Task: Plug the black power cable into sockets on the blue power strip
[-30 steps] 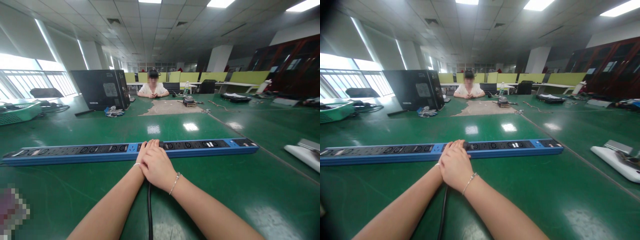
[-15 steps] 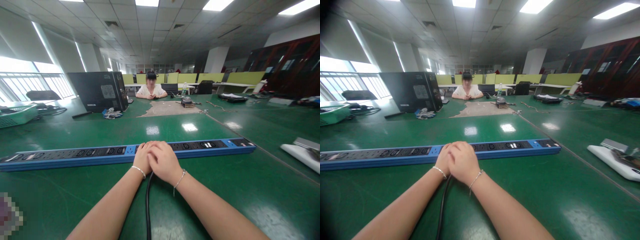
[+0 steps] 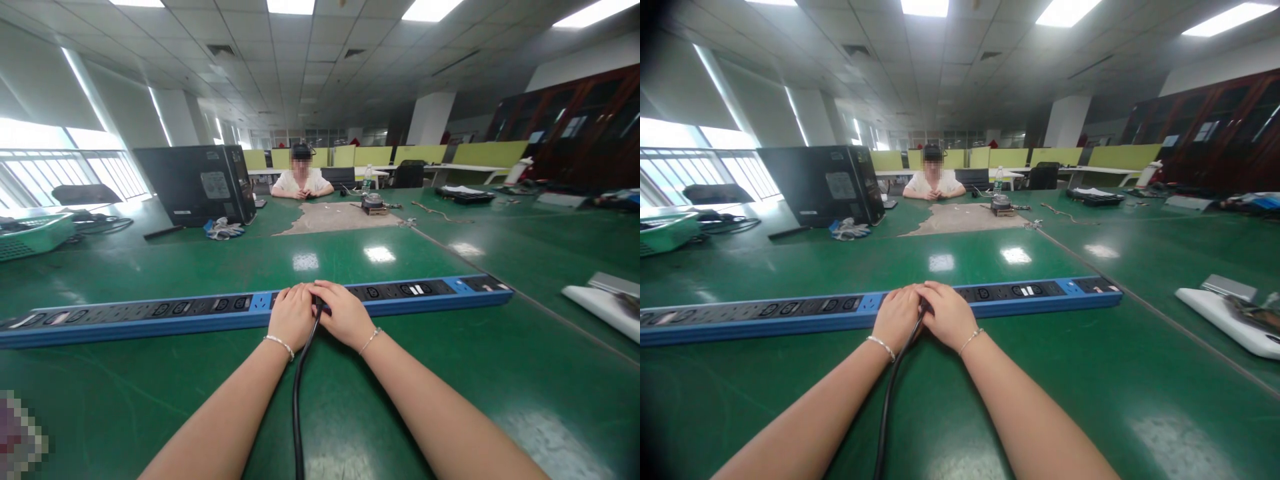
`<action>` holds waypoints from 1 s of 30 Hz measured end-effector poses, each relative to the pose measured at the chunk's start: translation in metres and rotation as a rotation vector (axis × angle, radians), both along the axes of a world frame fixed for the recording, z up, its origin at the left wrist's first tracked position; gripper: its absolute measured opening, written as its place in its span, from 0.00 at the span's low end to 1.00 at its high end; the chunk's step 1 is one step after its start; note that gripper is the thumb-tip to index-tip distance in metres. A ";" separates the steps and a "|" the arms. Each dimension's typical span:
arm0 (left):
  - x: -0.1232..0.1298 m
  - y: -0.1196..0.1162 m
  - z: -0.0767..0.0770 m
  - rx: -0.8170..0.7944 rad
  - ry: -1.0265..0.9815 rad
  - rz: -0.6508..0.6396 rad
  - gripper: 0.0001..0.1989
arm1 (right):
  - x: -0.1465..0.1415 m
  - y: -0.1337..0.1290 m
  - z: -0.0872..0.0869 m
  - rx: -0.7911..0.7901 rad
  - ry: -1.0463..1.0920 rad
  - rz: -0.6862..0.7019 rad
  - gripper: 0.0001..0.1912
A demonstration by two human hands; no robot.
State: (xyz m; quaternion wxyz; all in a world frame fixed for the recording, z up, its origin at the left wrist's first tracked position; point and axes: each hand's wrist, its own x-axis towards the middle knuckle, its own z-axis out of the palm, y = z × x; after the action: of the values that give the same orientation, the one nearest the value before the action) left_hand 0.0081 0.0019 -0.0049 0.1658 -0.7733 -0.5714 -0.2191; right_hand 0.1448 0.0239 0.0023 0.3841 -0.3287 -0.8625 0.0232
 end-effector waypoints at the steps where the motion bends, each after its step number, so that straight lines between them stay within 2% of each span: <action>1: 0.000 0.000 0.000 -0.001 -0.008 0.003 0.16 | -0.003 0.000 -0.001 0.018 0.002 -0.025 0.17; 8: 0.001 0.000 0.002 0.024 -0.076 0.116 0.15 | -0.016 0.000 0.001 0.033 -0.025 -0.174 0.12; 16: 0.001 0.000 0.002 0.028 -0.057 0.091 0.15 | -0.016 0.004 0.002 0.011 -0.125 -0.254 0.14; 21: 0.000 0.000 0.003 0.012 -0.062 0.105 0.14 | -0.018 0.005 0.000 0.013 -0.134 -0.228 0.14; 30: 0.000 0.000 0.002 0.032 -0.058 0.081 0.14 | -0.021 0.003 0.002 -0.042 -0.139 -0.302 0.14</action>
State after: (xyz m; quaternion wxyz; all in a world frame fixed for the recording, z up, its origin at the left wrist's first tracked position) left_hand 0.0077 0.0017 -0.0033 0.1700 -0.7400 -0.6035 -0.2436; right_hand 0.1238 0.0265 0.0041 0.3158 -0.4635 -0.8270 -0.0397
